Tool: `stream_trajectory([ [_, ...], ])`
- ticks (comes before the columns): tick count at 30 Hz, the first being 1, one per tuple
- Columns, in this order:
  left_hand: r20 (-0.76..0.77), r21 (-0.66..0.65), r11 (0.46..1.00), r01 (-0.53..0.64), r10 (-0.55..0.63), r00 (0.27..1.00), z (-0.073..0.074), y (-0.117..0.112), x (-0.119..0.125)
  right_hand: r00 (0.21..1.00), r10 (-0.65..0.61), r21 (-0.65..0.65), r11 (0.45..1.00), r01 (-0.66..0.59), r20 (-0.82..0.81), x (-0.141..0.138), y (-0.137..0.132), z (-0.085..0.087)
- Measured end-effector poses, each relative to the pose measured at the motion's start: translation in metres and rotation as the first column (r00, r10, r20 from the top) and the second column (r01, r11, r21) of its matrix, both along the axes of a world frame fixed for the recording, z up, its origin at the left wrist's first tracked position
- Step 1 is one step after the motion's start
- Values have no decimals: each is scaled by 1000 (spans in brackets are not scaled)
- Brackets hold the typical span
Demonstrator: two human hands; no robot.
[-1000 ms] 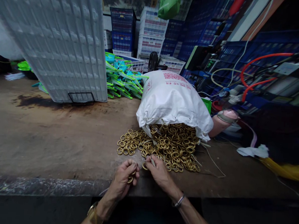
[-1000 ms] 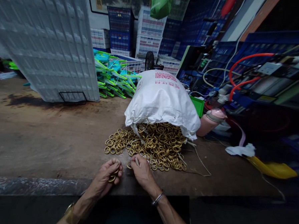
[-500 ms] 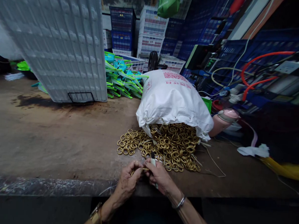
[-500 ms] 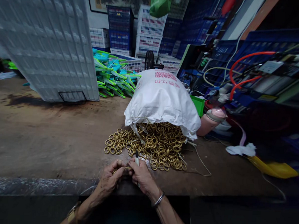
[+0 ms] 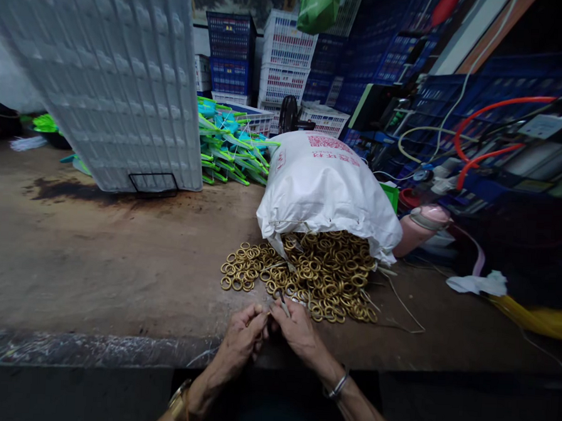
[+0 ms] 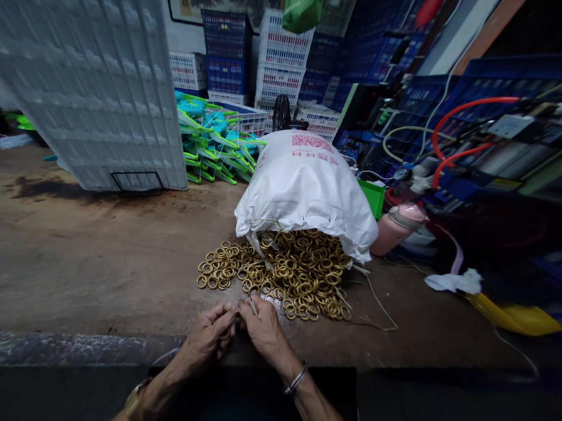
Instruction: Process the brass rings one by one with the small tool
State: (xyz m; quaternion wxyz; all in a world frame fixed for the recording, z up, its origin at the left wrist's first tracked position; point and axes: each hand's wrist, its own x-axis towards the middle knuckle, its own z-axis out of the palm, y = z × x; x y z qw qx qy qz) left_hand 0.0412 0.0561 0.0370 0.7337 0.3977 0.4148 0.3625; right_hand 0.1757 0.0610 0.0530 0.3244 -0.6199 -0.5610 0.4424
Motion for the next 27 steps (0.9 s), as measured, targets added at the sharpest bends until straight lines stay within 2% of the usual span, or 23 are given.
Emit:
stream_trajectory([
  [6, 162, -77, 997, -6, 18, 987, 7, -3, 1, 995, 9, -26, 1000, -11, -99, 1, 0, -4],
  [8, 169, -81, 996, -24, 38, 985, 9, -4, 1, 997, -25, -6, 1000, 25, -68, 3, 0, -6],
  [11, 149, -91, 995, -51, 64, 987, 9, -4, 1, 995, -20, 94, 995, 10, 96, 5, -2, -5],
  [15, 115, -59, 996, -67, 73, 991, 7, -4, 1, 912, 91, 162, 972, -168, 400, 3, -9, -2],
  [20, 35, 13, 998, -58, 57, 998, 6, -4, 0, 788, 151, 114, 956, -269, 597, -1, -14, 1],
  [24, -9, 72, 994, -78, 79, 997, 10, -4, -1, 723, 225, 28, 947, -320, 653, 2, -11, 5],
  [27, 1, 65, 996, -55, 56, 998, 16, -9, -3, 680, 251, -30, 947, -319, 690, 8, -8, 4],
])
